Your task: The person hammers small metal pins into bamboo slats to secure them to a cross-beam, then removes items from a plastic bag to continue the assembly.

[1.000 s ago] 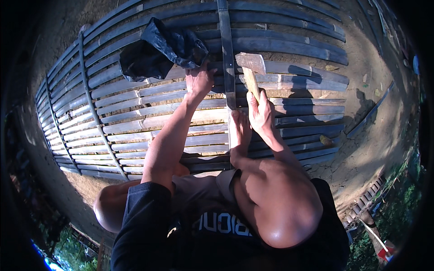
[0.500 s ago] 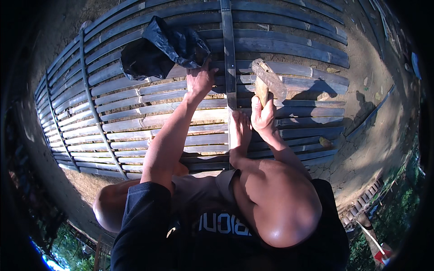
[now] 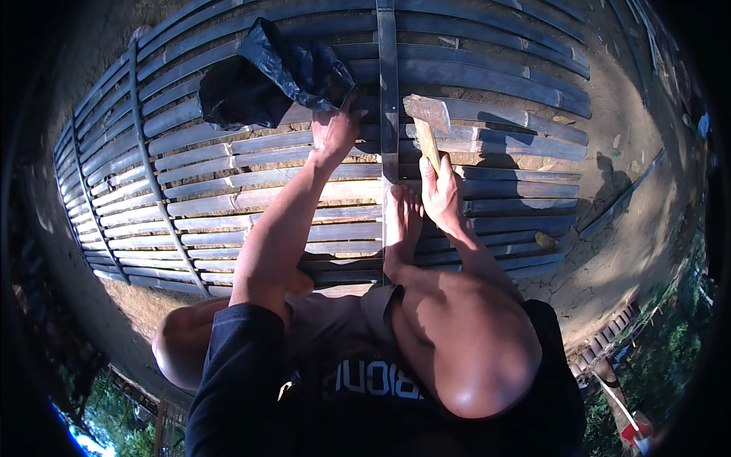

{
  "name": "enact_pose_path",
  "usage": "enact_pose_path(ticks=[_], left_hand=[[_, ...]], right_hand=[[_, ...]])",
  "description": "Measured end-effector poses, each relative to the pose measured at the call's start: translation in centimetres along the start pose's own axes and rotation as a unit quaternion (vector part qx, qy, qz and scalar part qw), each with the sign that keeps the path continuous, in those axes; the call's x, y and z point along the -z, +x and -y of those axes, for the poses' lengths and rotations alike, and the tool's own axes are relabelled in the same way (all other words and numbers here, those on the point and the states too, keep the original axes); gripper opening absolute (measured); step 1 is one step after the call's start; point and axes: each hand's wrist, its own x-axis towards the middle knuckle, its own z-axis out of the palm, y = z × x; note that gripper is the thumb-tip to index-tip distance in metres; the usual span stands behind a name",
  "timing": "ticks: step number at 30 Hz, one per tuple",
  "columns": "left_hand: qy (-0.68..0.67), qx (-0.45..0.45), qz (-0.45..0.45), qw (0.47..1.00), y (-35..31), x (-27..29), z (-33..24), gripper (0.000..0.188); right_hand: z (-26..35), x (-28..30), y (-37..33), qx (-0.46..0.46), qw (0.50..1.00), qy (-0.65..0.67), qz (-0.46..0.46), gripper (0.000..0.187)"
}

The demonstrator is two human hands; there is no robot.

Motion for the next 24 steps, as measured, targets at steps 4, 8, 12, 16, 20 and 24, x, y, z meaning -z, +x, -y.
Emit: enact_pose_path(ticks=[4, 8, 12, 16, 20, 24], left_hand=[[0.023, 0.004, -0.017, 1.0, 0.3, -0.4, -0.3, 0.044], [0.049, 0.016, 0.02, 0.998, 0.3, -0.4, 0.2, 0.047], [0.047, 0.024, 0.026, 0.998, 0.1, 0.3, 0.4, 0.047], [0.015, 0.033, 0.06, 0.998, 0.3, 0.1, -0.7, 0.046], [0.033, 0.047, 0.064, 0.996, 0.8, 0.6, -0.4, 0.047], [0.055, 0.035, 0.018, 0.998, -0.3, 0.4, -0.5, 0.045]], right_hand=[[-1.4, -0.4, 0.1, 0.075, 0.995, -0.019, -0.057, 0.046], [-2.1, -1.1, 1.5, -0.005, 0.995, -0.097, 0.015, 0.05], [-0.1, 0.2, 0.1, 0.064, 0.998, 0.004, -0.022, 0.036], [-2.0, -0.6, 1.1, -0.028, 0.982, -0.172, 0.069, 0.042], [-1.4, -0.7, 2.9, -0.031, 0.998, -0.038, 0.036, 0.044], [-1.8, 0.5, 0.5, 0.018, 0.998, 0.002, -0.055, 0.039]])
